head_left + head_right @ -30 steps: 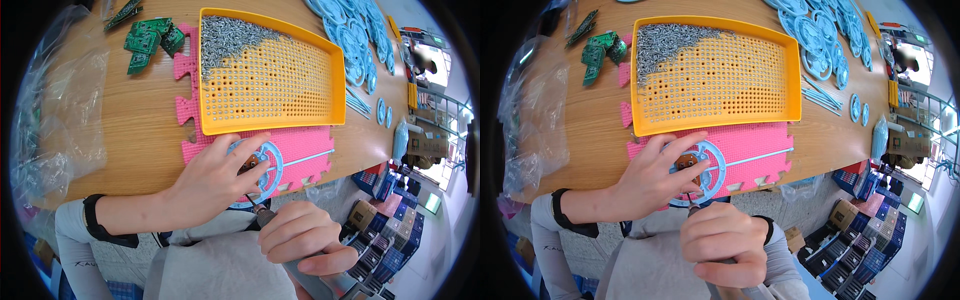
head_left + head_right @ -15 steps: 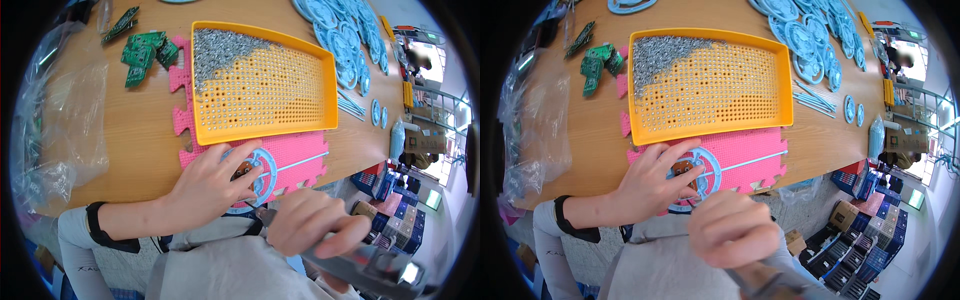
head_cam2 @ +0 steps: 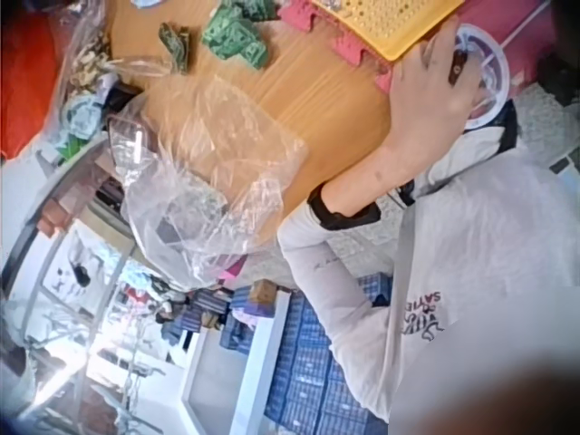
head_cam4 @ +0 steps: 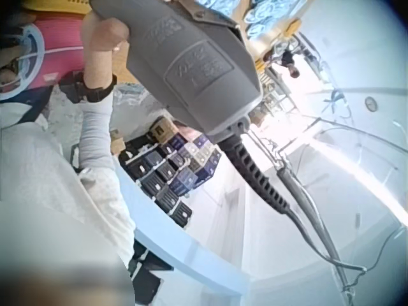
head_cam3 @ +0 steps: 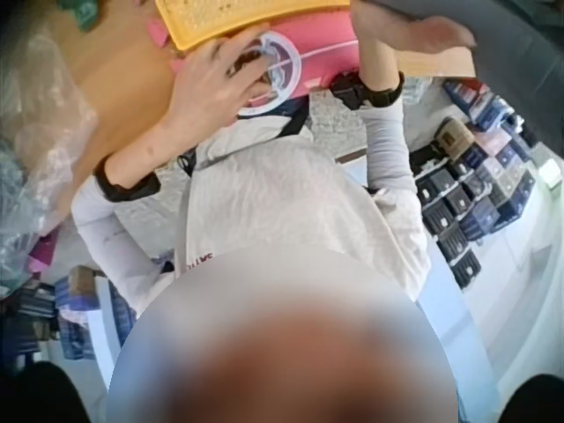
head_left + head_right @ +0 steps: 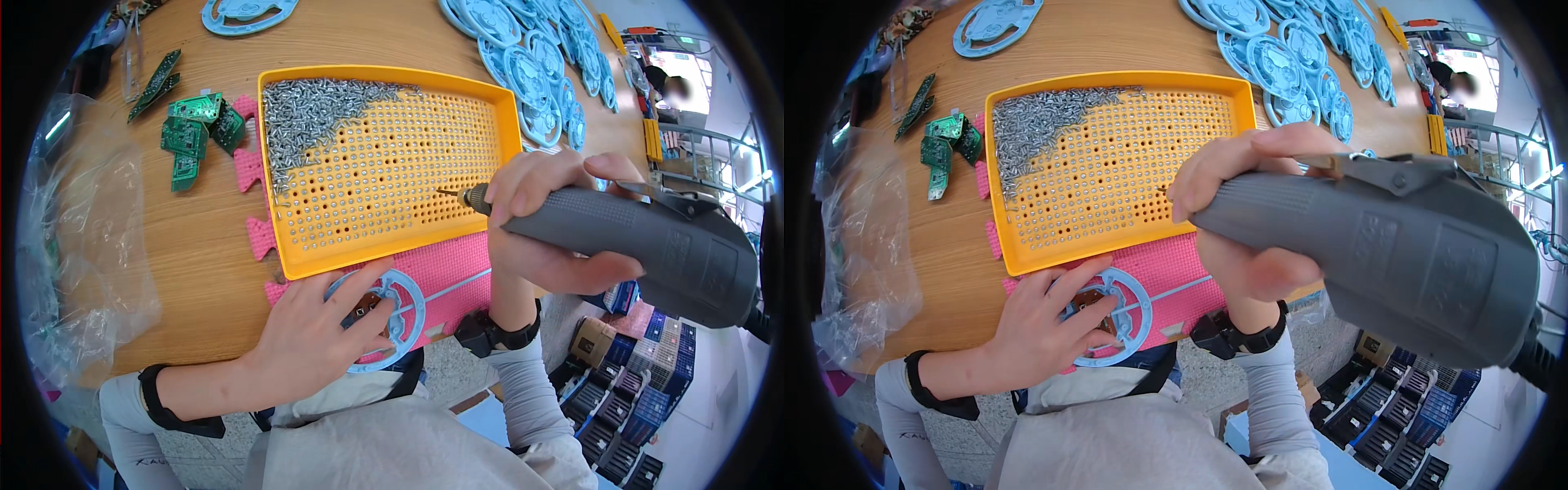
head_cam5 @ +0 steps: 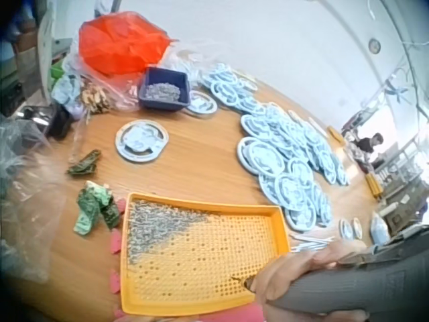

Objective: Assembling electronic components by drilling and placing parts into a circular housing.

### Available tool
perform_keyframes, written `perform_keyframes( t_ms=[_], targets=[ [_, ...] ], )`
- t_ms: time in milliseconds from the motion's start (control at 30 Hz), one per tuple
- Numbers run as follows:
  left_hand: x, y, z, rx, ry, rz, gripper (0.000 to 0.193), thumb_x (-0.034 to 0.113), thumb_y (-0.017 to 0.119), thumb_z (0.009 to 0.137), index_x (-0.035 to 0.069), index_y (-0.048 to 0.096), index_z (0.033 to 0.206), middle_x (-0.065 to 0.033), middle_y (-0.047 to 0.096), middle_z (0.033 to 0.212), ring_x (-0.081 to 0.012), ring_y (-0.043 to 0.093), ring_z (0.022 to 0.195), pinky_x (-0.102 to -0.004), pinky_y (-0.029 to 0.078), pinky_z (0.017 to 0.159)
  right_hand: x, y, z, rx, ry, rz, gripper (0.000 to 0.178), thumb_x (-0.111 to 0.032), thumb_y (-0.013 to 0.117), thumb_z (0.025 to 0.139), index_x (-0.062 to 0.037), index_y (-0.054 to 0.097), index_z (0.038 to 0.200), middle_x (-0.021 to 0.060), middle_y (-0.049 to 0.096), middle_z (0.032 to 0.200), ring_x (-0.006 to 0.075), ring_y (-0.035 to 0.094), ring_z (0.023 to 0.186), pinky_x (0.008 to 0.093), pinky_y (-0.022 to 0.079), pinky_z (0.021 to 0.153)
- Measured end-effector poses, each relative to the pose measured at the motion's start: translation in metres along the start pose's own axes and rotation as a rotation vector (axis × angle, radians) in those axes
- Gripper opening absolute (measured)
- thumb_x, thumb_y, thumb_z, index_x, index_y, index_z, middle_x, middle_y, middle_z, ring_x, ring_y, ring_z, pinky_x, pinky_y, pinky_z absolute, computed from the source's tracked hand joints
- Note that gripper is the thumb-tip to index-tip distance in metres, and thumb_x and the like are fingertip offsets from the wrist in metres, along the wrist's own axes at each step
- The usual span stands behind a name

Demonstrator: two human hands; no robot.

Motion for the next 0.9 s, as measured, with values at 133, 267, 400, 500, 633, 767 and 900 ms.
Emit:
perform_keyframes(
  t_ms=[133,267,400,500,633,767,900],
  targets=[
    [0.001,-0.001,0.002,-0.009,0.002,0.017,0.041,0.032,0.077,0.069,0.009,0.066,0.102,-0.0102,0.052,0.131,-0.026,0.053,0.096,-0.0371,0.047,0.078,0.009,-0.001,-0.002,0.01,0.013,0.022,0.078,-0.074,0.038,0.088,-0.0047,0.039,0.123,0.011,0.054,0.064,0.0182,0.052,0.044,0.0284,0.044,0.042],
    [0.002,-0.001,0.003,-0.015,0.006,0.01,0.042,0.031,0.077,0.068,0.009,0.066,0.102,-0.0102,0.052,0.131,-0.0262,0.054,0.095,-0.037,0.047,0.078,0.008,0.001,-0.005,0.016,-0.018,0.027,0.079,-0.074,0.038,0.088,-0.0028,0.038,0.123,0.0116,0.055,0.067,0.019,0.054,0.046,0.0291,0.046,0.044],
    [-0.001,0.0,-0.001,-0.01,-0.012,-0.008,0.042,0.03,0.078,0.068,0.009,0.066,0.103,-0.01,0.052,0.132,-0.0258,0.054,0.092,-0.0364,0.047,0.077,0.004,0.01,-0.005,-0.074,0.015,-0.138,0.082,-0.075,0.037,0.088,-0.0007,0.037,0.124,0.0125,0.056,0.069,0.02,0.055,0.048,0.0302,0.048,0.045],
    [0.0,0.0,0.0,0.009,0.0,-0.02,0.042,0.03,0.078,0.067,0.009,0.066,0.102,-0.0099,0.052,0.132,-0.0249,0.054,0.09,-0.036,0.046,0.076,-0.006,0.004,-0.003,-0.015,-0.034,-0.039,0.083,-0.075,0.039,0.087,-0.0014,0.038,0.126,0.0125,0.057,0.07,0.0199,0.054,0.048,0.0306,0.047,0.044],
    [0.001,0.0,-0.001,0.015,-0.002,-0.039,0.042,0.029,0.079,0.068,0.009,0.064,0.102,-0.0097,0.051,0.133,-0.0239,0.052,0.089,-0.0354,0.046,0.075,-0.038,0.003,0.0,0.084,-0.064,0.048,0.082,-0.075,0.044,0.086,-0.0027,0.039,0.126,0.0107,0.057,0.069,0.0189,0.053,0.047,0.031,0.044,0.043],
    [-0.002,0.001,-0.002,-0.012,-0.017,-0.063,0.043,0.026,0.079,0.069,0.008,0.063,0.104,-0.0101,0.05,0.134,-0.0244,0.051,0.091,-0.0353,0.046,0.077,-0.094,0.03,-0.011,0.136,0.015,0.011,0.069,-0.066,0.053,0.087,-0.0047,0.04,0.116,0.0065,0.057,0.062,0.0179,0.053,0.042,0.0316,0.042,0.041],
    [-0.001,0.003,-0.003,-0.024,-0.021,-0.07,0.041,0.021,0.078,0.072,0.008,0.061,0.107,-0.011,0.049,0.135,-0.0263,0.051,0.093,-0.0366,0.046,0.082,-0.096,0.068,-0.034,-0.111,0.12,0.296,0.052,-0.048,0.065,0.088,-0.007,0.035,0.103,0.0087,0.059,0.056,0.0208,0.058,0.042,0.0336,0.046,0.041]
  ],
)
Point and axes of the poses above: each hand's wrist, its own z-axis towards the middle knuckle, its own y-axis out of the palm, x = y × z, the point moved 9 cm from there along z, towards the middle knuckle
